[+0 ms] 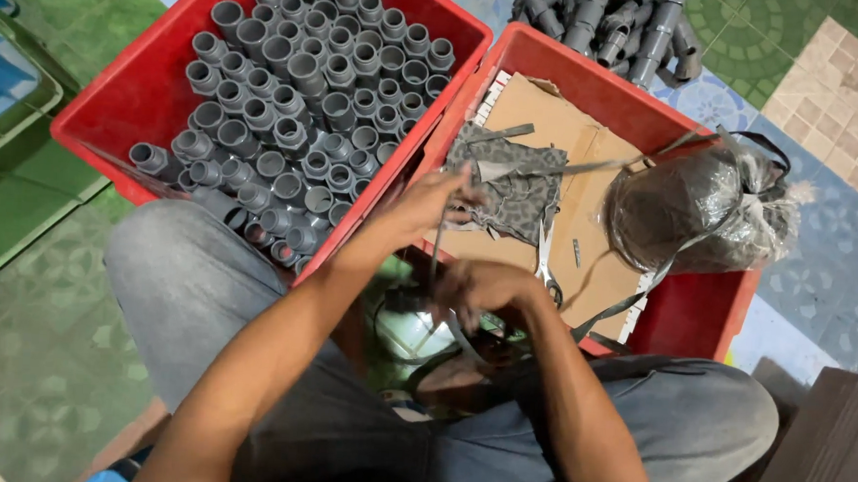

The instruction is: Assembling PVC pipe fittings by hand, taking components from a large red bin and joining them into sub-assemblies.

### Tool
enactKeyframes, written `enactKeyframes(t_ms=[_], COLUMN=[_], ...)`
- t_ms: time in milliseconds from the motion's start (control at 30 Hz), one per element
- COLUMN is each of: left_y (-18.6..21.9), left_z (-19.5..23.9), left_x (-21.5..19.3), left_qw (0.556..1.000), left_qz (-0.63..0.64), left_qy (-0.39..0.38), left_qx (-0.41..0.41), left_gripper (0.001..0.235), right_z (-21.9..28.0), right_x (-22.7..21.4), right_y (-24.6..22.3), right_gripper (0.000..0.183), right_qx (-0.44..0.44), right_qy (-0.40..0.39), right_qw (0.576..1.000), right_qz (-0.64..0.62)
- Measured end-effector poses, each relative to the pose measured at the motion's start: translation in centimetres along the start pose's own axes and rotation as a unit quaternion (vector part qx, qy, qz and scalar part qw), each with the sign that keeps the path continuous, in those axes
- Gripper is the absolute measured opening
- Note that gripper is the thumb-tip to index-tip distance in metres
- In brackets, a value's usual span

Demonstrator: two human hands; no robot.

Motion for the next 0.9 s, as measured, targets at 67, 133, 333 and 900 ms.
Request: enactKeyframes(t_ms=[67, 133, 333, 900], left_y=[0.5, 0.6, -0.8, -2.4], left_z=[0.3, 0.9, 0.8, 0.7], left_x=[-0.6, -0.3, 0.1, -0.1], left_qw=[0.999, 0.995, 0.999, 1.000], left_qz=[0.025, 0.052, 0.037, -0.002], left_qy=[0.012, 0.026, 0.004, -0.007], left_qx=[0.039, 0.077, 0.038, 0.013], left_gripper=[0.037, 0.034, 0.042, 0.037], right_z=[0.0, 0.1, 2.4, 0.3], right_x=[1.0, 1.5, -0.7, -4.1], right_y=[-0.1, -1.4, -5.5, -0.7], right_gripper=[0.039, 0.044, 0.047, 0.023], right_qx=[0.045, 0.091, -0.043, -0.082], right_qy=[0.004, 0.005, 0.208, 0.265], right_qw=[0.999, 0.996, 0.972, 0.961], right_qz=[0.006, 0.012, 0.098, -0.025])
Point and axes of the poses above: each hand's wrist, its own z-axis away from the middle knuckle, its own x-axis out of the palm, y = z × x, the point moved 6 cm from there along -z, towards the middle knuckle, and after that the axes turned 14 degrees about -y, right-handed, at the moved point
